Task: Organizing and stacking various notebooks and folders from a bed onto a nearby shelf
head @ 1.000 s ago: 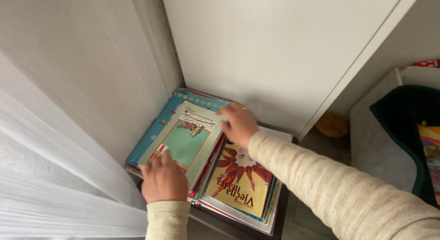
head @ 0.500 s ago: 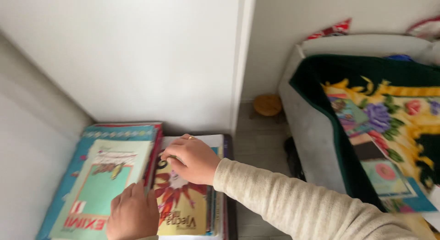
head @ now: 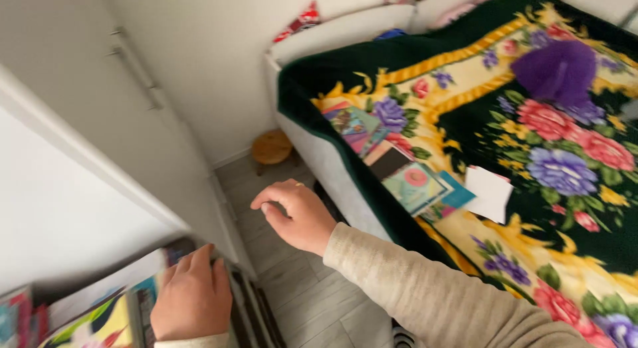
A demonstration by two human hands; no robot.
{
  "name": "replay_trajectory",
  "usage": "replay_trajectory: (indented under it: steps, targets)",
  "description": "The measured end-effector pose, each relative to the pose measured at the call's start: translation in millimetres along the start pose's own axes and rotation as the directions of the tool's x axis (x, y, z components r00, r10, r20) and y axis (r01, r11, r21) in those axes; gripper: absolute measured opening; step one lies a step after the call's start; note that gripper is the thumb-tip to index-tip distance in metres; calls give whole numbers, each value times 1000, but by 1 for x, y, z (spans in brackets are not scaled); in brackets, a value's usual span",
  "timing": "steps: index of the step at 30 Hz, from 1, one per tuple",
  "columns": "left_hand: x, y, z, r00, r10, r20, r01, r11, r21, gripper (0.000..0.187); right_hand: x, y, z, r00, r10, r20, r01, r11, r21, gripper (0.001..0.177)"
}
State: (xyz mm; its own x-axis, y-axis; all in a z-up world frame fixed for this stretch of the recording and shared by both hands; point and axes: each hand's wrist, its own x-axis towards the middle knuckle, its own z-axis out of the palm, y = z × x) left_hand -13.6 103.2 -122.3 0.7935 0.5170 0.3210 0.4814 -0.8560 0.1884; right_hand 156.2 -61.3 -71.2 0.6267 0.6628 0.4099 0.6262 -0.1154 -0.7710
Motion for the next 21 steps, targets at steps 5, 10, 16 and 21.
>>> replay_trajectory:
  steps: [5, 10, 16, 21]
  targets:
    - [21, 93, 57, 966, 250, 70, -247, 968, -52, 36, -40, 81, -79, 972, 136, -190, -155, 984, -87, 21]
    - [26, 197, 108, 930, 303, 207, -293, 953, -78, 39, -94, 163, -154, 886, 380, -267, -399, 917, -17, 20]
    - [23, 314, 148, 840, 398, 369, -382, 917, -117, 36, -190, 308, -211, 682, 621, -386, -626, 769, 131, 19]
    - [27, 388, 173, 616, 345, 708, -317, 931, -179, 44, -261, 397, -247, 400, 849, -345, -790, 510, 341, 10]
